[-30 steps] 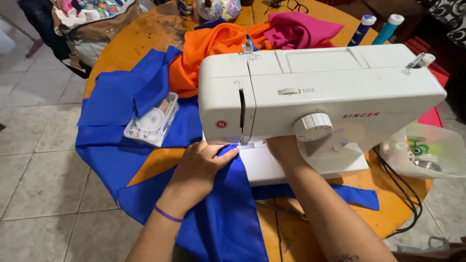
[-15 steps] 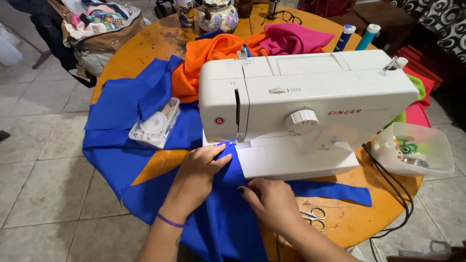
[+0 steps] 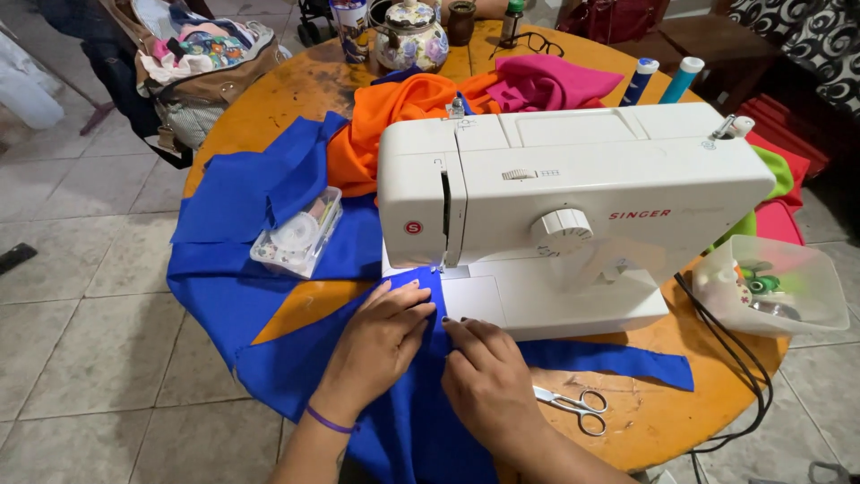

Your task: A person is seen aligning blue fabric on a sewing machine and using scissors to cut the material.

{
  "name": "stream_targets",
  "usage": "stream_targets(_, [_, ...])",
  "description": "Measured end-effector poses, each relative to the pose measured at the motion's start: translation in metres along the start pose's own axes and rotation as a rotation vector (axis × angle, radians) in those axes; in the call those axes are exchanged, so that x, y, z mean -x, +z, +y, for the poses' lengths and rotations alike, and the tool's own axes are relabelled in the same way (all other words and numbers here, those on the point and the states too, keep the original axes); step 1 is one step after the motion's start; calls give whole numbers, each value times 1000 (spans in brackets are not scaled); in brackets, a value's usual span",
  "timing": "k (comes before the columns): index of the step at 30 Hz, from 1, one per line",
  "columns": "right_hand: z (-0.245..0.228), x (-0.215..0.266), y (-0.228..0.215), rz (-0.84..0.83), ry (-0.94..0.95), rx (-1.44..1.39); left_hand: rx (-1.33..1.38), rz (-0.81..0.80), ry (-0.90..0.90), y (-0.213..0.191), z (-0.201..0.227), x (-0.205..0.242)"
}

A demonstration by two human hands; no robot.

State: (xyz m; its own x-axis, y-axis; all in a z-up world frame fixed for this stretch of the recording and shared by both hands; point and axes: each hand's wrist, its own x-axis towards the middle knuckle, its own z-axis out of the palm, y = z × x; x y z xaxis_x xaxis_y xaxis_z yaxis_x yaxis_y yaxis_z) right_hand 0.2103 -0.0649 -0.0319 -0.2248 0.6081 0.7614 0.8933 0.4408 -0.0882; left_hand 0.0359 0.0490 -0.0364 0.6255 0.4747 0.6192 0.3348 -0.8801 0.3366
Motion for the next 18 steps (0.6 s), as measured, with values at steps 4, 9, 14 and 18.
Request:
stream_targets(4, [4, 5, 3, -24, -21, 21, 49, 13, -17, 1, -2, 1])
stream_targets(9, [5, 4, 2, -47, -44, -5, 59, 58, -40, -1, 1, -5])
stream_targets(14, [8, 5, 3, -36, -39, 0, -39, 146, -61, 12, 5, -19])
stream_targets(18, [5, 2, 1, -21, -44, -3, -163, 78, -250, 24, 11, -33])
